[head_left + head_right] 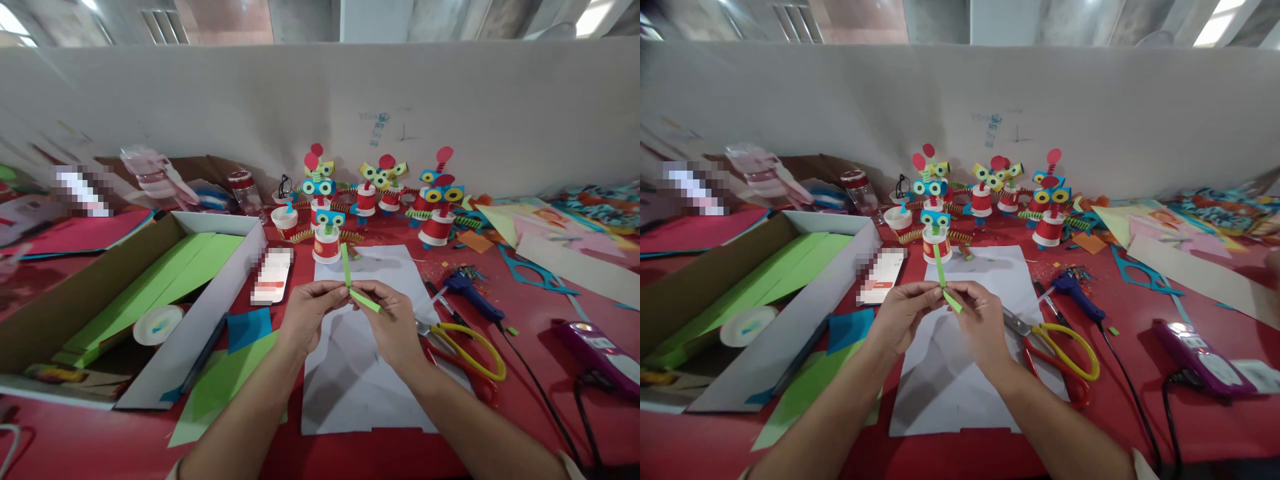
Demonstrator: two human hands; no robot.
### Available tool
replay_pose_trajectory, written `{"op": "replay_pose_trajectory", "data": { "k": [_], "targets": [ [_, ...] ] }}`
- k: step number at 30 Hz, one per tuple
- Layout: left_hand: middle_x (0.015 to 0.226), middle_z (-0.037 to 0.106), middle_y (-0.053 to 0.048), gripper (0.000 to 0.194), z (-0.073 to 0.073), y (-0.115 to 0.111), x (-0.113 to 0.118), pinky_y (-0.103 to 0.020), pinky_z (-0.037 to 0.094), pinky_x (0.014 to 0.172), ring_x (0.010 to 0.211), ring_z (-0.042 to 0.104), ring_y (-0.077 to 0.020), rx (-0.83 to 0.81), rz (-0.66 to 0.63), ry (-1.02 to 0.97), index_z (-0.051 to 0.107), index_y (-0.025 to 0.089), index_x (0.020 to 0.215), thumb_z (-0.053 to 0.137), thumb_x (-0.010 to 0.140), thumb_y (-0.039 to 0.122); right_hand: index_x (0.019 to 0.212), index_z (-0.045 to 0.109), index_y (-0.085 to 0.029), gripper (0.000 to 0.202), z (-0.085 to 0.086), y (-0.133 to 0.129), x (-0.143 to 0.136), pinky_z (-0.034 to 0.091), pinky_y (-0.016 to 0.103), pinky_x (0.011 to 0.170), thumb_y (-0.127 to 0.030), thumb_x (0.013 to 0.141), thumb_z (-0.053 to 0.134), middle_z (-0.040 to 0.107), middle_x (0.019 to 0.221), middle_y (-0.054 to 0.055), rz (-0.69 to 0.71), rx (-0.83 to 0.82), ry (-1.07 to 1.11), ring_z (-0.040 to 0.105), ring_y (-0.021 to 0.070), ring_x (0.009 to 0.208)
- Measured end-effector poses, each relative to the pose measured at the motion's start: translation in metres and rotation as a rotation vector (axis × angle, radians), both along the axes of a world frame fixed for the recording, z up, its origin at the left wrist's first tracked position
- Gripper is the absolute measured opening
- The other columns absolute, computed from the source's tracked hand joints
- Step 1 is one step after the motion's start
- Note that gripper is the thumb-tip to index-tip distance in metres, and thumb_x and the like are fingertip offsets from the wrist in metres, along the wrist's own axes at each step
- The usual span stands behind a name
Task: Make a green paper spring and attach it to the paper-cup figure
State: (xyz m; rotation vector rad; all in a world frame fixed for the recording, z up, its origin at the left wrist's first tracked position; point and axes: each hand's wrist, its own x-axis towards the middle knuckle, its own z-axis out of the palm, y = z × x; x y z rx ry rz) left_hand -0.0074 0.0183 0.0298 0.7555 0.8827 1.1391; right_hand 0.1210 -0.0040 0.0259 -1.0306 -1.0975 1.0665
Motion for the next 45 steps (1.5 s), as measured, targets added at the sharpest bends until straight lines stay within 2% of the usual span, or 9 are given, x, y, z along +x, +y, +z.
{"op": "replay_pose_trajectory", "data": {
  "k": [6, 10, 12, 18, 24, 27, 32, 40, 45],
  "targets": [
    [0.067, 0.073, -0.005, 0.017, -0.005, -0.002, 0.004, -0.028, 0.051, 0.073, 0.066, 0.063, -0.013, 0.095, 0.083, 0.026, 0.076, 0.015, 0.071, 0.082, 0.06, 0.025, 0.088, 0.076, -0.025, 0.015, 0.005, -0.005, 0.0, 0.052, 0.027, 0.067, -0.019, 0.078, 0.066, 0.07, 0.081, 0.001, -0.027, 0.091, -0.124, 0.061, 0.0132, 0.067],
    [0.069, 0.071, -0.003, 0.017, -0.004, -0.004, 0.008, -0.027, 0.051, 0.073, 0.068, 0.062, -0.0124, 0.108, 0.158, -0.007, 0.075, 0.015, 0.07, 0.082, 0.059, 0.026, 0.092, 0.075, -0.023, 0.016, 0.004, -0.004, -0.001, 0.053, 0.03, 0.075, -0.024, 0.076, 0.07, 0.071, 0.093, 0.004, -0.007, 0.061, -0.055, 0.066, 0.0171, 0.081],
    [0.069, 0.07, -0.002, 0.016, -0.003, -0.005, 0.01, -0.027, 0.051, 0.072, 0.067, 0.061, -0.0123, 0.108, 0.176, -0.017, 0.074, 0.015, 0.069, 0.082, 0.059, 0.025, 0.087, 0.075, -0.021, 0.013, 0.003, -0.003, -0.001, 0.053, 0.03, 0.074, -0.026, 0.076, 0.071, 0.072, 0.086, 0.003, -0.007, 0.025, -0.013, 0.066, 0.0171, 0.079],
    [0.071, 0.07, -0.002, 0.014, -0.002, -0.007, 0.01, -0.027, 0.049, 0.075, 0.069, 0.061, -0.0118, 0.084, 0.1, -0.049, 0.073, 0.016, 0.07, 0.081, 0.063, 0.025, 0.07, 0.072, -0.019, 0.012, 0.001, 0.002, -0.003, 0.049, 0.027, 0.063, -0.031, 0.073, 0.073, 0.069, 0.066, 0.001, -0.017, -0.09, 0.156, 0.059, 0.013, 0.062],
    [0.071, 0.068, -0.001, 0.014, 0.003, -0.002, -0.002, -0.027, 0.046, 0.072, 0.067, 0.06, -0.0115, 0.026, -0.026, 0.04, 0.072, 0.017, 0.069, 0.081, 0.062, 0.026, 0.069, 0.071, -0.019, 0.011, 0.006, 0.004, 0.002, 0.048, 0.028, 0.063, -0.029, 0.072, 0.072, 0.068, 0.066, 0.001, 0.005, -0.111, 0.038, 0.06, 0.0144, 0.065],
    [0.07, 0.067, -0.001, 0.014, 0.002, -0.002, -0.002, -0.026, 0.044, 0.071, 0.066, 0.058, -0.011, 0.066, -0.017, 0.106, 0.072, 0.015, 0.07, 0.08, 0.062, 0.023, 0.069, 0.071, -0.019, 0.011, 0.006, 0.005, 0.003, 0.048, 0.027, 0.065, -0.029, 0.072, 0.073, 0.067, 0.066, 0.0, 0.038, -0.124, 0.056, 0.06, 0.0139, 0.065],
    [0.074, 0.068, -0.001, 0.01, -0.002, -0.007, 0.008, -0.027, 0.045, 0.078, 0.074, 0.059, -0.0127, 0.115, 0.044, 0.04, 0.071, 0.016, 0.074, 0.075, 0.069, 0.024, 0.069, 0.07, -0.019, 0.01, 0.004, 0.005, 0.002, 0.046, 0.027, 0.066, -0.028, 0.071, 0.073, 0.066, 0.066, -0.001, 0.036, -0.147, 0.172, 0.057, 0.0116, 0.064],
    [0.072, 0.066, 0.0, 0.015, 0.001, -0.003, 0.0, -0.027, 0.044, 0.075, 0.072, 0.058, -0.0122, 0.041, -0.002, 0.143, 0.069, 0.018, 0.066, 0.08, 0.064, 0.029, 0.066, 0.069, -0.018, 0.013, 0.007, 0.011, 0.013, 0.044, 0.026, 0.06, -0.03, 0.071, 0.072, 0.063, 0.061, -0.001, 0.062, -0.119, -0.055, 0.056, 0.0127, 0.062],
    [0.066, 0.063, 0.002, 0.012, -0.002, -0.004, 0.003, -0.025, 0.041, 0.073, 0.068, 0.054, -0.0105, 0.071, 0.059, 0.095, 0.069, 0.017, 0.064, 0.078, 0.065, 0.025, 0.072, 0.07, -0.019, 0.013, 0.006, 0.01, 0.01, 0.046, 0.027, 0.064, -0.032, 0.072, 0.073, 0.064, 0.066, -0.001, 0.09, -0.1, 0.027, 0.057, 0.0127, 0.064]
  ]
}}
